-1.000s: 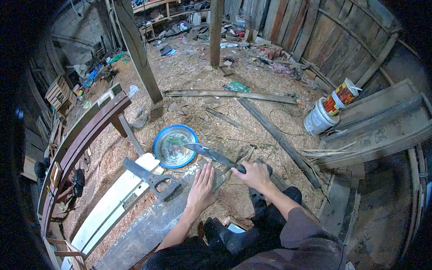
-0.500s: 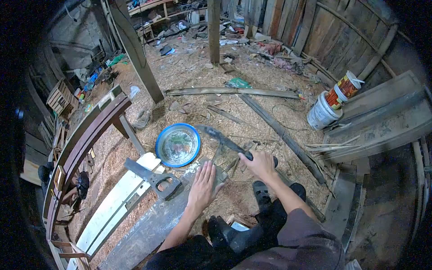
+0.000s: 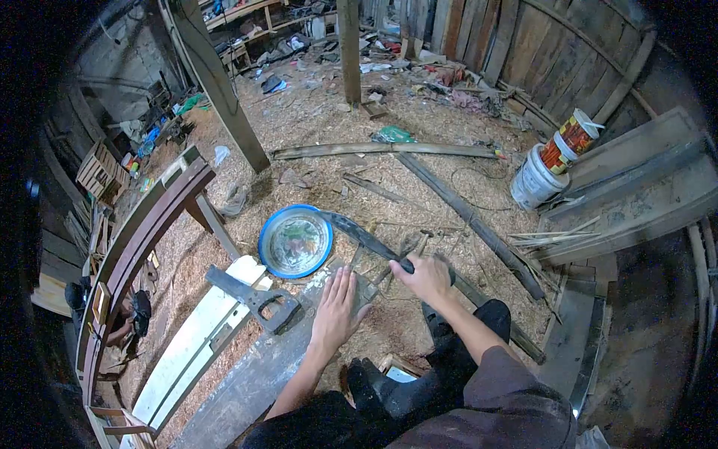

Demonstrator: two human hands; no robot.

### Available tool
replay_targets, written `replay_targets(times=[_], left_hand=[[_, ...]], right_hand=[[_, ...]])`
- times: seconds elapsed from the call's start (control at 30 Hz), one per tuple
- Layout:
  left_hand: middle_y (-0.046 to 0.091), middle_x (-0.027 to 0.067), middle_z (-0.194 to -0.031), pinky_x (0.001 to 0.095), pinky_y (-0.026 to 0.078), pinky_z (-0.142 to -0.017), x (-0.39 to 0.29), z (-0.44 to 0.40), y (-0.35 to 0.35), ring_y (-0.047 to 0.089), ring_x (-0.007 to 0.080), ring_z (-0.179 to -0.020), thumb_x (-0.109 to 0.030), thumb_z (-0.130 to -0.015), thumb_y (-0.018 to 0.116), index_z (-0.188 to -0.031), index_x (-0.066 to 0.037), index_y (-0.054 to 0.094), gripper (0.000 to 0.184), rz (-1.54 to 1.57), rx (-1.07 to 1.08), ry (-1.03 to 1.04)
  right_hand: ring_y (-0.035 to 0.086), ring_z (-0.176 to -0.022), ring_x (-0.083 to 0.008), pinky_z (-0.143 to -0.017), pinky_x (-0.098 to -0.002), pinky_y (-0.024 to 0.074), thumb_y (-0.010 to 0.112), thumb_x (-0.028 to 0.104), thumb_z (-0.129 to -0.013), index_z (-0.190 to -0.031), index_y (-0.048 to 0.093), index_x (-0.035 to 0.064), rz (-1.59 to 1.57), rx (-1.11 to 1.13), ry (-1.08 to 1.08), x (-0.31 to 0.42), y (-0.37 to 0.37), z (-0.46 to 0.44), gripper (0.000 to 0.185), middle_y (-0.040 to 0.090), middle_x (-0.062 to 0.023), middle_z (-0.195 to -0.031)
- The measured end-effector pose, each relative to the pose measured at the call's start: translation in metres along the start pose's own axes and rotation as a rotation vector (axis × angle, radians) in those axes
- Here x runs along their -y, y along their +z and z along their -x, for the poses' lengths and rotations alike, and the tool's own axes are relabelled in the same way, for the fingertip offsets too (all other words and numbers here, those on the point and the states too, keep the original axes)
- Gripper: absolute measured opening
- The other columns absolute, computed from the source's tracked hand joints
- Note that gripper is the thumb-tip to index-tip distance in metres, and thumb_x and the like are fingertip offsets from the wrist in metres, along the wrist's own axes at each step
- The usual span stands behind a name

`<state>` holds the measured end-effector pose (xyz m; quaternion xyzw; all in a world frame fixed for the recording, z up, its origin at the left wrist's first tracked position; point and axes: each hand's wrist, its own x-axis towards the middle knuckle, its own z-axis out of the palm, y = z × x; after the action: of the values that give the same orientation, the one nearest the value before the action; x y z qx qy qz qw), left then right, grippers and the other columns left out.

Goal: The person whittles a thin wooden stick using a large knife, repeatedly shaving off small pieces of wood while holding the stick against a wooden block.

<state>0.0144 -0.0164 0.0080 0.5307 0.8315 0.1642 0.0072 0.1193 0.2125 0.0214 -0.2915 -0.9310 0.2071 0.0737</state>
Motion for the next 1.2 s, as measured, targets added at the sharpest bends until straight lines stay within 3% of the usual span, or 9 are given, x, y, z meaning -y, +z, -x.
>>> replay_targets(times=[0.13,0.27,0.47,0.57,0.87,0.93,0.97,1.07,1.2], left_hand=[[0.031,0.0241,-0.165,0.0478,0.021,-0.128,0.001,-0.002,-0.001,0.026,0.0348,-0.155,-0.047,-0.100,0.060,-0.154,0.007,0.034,0.081,-0.019,0.009,0.003],[0.031,0.0242,-0.164,0.0482,0.021,-0.128,0.000,-0.002,0.000,0.027,0.0346,-0.155,-0.047,-0.100,0.059,-0.155,0.007,0.033,0.081,-0.042,0.023,0.008],[0.031,0.0257,-0.164,0.0482,0.020,-0.128,-0.002,-0.004,-0.003,0.026,0.0362,-0.155,-0.043,-0.100,0.062,-0.154,0.009,0.034,0.079,-0.006,0.010,-0.002],[0.030,0.0257,-0.164,0.0479,0.020,-0.128,-0.002,-0.003,-0.003,0.026,0.0360,-0.155,-0.042,-0.100,0.061,-0.154,0.009,0.034,0.079,-0.017,0.018,0.000],[0.028,0.0251,-0.166,0.0473,0.020,-0.128,-0.004,-0.003,-0.002,0.025,0.0355,-0.156,-0.042,-0.100,0.062,-0.154,0.007,0.035,0.078,-0.016,0.019,-0.011],[0.028,0.0250,-0.166,0.0471,0.021,-0.128,-0.003,-0.004,-0.001,0.025,0.0354,-0.156,-0.041,-0.100,0.062,-0.154,0.008,0.035,0.078,-0.012,0.014,-0.012],[0.028,0.0253,-0.166,0.0470,0.021,-0.128,-0.002,-0.004,0.000,0.026,0.0357,-0.156,-0.040,-0.100,0.063,-0.154,0.008,0.035,0.078,-0.022,0.006,-0.003],[0.029,0.0267,-0.165,0.0469,0.021,-0.128,-0.005,-0.001,0.001,0.026,0.0370,-0.155,-0.039,-0.099,0.064,-0.153,0.009,0.036,0.077,-0.004,0.006,-0.003],[0.032,0.0262,-0.163,0.0476,0.023,-0.127,-0.002,-0.005,0.002,0.028,0.0372,-0.154,-0.040,-0.100,0.061,-0.152,0.010,0.036,0.076,-0.002,-0.027,0.002]], right_hand=[[0.071,-0.076,-0.0434,-0.071,-0.0530,0.0546,0.059,0.067,-0.093,-0.087,0.072,0.0059,-0.065,0.043,0.071,0.010,0.011,0.018,0.063,0.071,-0.0224,-0.077],[0.071,-0.076,-0.0444,-0.071,-0.0532,0.0552,0.059,0.069,-0.092,-0.087,0.072,0.0066,0.040,0.069,0.003,0.004,-0.012,0.011,0.064,0.071,-0.0217,-0.074],[0.072,-0.070,-0.0395,-0.065,-0.0493,0.0551,0.056,0.069,-0.095,-0.084,0.071,0.0022,-0.129,-0.096,0.081,-0.020,0.004,0.001,0.069,0.068,-0.0227,-0.067],[0.072,-0.067,-0.0395,-0.062,-0.0499,0.0554,0.054,0.071,-0.095,-0.087,0.073,0.0020,0.030,-0.060,-0.108,-0.021,-0.001,0.020,0.072,0.067,-0.0232,-0.065],[0.069,-0.056,-0.0364,-0.062,-0.0506,0.0552,0.050,0.069,-0.097,-0.078,0.071,0.0040,-0.060,-0.018,-0.080,-0.012,0.011,0.015,0.071,0.065,-0.0187,-0.057],[0.068,-0.054,-0.0345,-0.060,-0.0501,0.0544,0.048,0.070,-0.098,-0.075,0.068,0.0034,0.060,-0.039,-0.306,-0.018,0.012,0.018,0.074,0.064,-0.0173,-0.056],[0.067,-0.053,-0.0321,-0.059,-0.0494,0.0537,0.044,0.074,-0.097,-0.075,0.068,0.0032,0.109,0.123,-0.269,-0.013,-0.010,0.011,0.078,0.063,-0.0155,-0.055],[0.067,-0.053,-0.0313,-0.058,-0.0489,0.0533,0.042,0.078,-0.096,-0.076,0.070,0.0027,-0.034,0.027,-0.099,-0.028,0.008,-0.023,0.083,0.064,-0.0151,-0.055],[0.066,-0.052,-0.0300,-0.057,-0.0488,0.0527,0.042,0.076,-0.097,-0.076,0.070,0.0041,-0.029,0.074,-0.140,-0.005,0.018,-0.002,0.080,0.062,-0.0142,-0.053]])
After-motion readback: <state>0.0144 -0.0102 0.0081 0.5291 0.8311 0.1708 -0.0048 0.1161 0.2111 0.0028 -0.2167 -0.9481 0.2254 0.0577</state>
